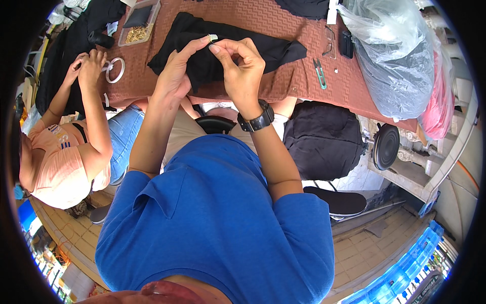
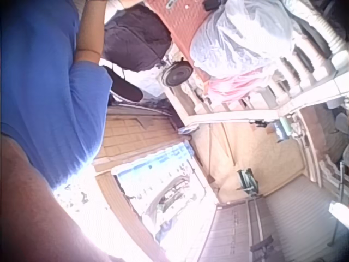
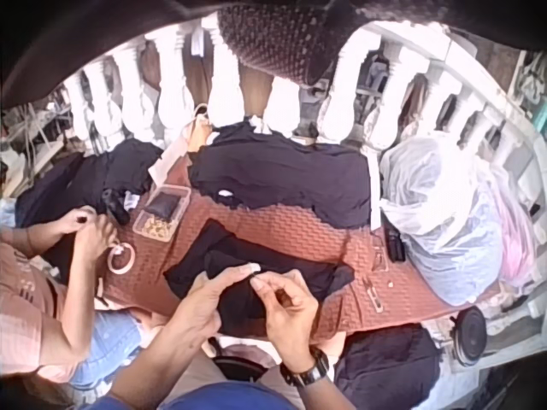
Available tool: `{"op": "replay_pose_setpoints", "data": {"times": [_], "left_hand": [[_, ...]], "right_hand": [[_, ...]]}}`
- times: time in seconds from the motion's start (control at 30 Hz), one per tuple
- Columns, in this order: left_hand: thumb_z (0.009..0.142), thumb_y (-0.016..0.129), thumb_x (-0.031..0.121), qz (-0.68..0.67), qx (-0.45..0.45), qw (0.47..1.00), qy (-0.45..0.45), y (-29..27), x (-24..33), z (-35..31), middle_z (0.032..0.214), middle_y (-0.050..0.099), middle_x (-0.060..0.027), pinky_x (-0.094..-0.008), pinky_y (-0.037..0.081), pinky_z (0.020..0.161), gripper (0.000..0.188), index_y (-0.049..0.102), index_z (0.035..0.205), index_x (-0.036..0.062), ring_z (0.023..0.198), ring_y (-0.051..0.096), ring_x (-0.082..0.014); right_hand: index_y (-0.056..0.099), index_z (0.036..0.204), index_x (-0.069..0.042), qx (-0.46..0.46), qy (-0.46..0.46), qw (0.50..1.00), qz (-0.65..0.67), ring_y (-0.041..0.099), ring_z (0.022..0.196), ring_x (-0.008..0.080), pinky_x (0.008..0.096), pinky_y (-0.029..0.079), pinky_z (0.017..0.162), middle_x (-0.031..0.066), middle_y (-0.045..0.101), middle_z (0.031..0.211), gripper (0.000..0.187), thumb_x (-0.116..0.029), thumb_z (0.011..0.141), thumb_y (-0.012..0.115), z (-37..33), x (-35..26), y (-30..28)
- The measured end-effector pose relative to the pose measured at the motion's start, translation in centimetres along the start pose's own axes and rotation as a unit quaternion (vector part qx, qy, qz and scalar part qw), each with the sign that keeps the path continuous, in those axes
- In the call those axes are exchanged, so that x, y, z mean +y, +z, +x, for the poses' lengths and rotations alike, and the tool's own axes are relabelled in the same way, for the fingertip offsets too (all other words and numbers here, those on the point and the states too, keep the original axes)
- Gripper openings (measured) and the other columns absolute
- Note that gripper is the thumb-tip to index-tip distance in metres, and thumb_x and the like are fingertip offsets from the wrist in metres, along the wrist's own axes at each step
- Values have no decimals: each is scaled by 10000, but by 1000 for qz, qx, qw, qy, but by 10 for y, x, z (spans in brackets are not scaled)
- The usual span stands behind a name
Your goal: The person handles black textile pieces on a table, picking one up to unfold it, aligning a white label onto the fabric, and pressing the label down by hand.
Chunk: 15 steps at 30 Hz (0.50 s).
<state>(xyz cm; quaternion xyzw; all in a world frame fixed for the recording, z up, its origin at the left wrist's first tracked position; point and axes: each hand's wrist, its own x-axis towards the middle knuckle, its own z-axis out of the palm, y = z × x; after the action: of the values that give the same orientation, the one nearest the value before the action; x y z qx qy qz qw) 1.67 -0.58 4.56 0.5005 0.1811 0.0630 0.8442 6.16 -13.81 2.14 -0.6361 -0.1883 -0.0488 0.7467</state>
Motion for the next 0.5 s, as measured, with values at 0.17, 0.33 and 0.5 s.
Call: {"op": "replay_pose_setpoints", "data": {"times": [0.17,0.33,0.5], "left_hand": [[856,760,193,-3,14,1000,-6,-2,-2,1,1030,701,-26,-268,456,919,266,721,1064,32,986,628,-99],[806,811,161,-18,5,1000,-1,0,0,-2,965,719,-19,-269,427,922,236,737,977,17,959,624,-76],[797,813,114,10,22,999,46,-4,-5,5,927,706,-29,-261,474,865,191,700,918,20,896,649,-89]], "right_hand": [[748,943,8,-12,30,998,51,598,779,73,215,482,707,35,663,896,107,25,837,757,-2,4,-1],[726,1039,-6,-27,70,982,173,586,840,64,218,482,767,21,676,953,154,0,885,730,-3,1,0],[717,1014,-24,-66,-48,994,-70,575,759,113,250,491,719,41,612,894,148,-14,867,726,14,-14,-6]]}}
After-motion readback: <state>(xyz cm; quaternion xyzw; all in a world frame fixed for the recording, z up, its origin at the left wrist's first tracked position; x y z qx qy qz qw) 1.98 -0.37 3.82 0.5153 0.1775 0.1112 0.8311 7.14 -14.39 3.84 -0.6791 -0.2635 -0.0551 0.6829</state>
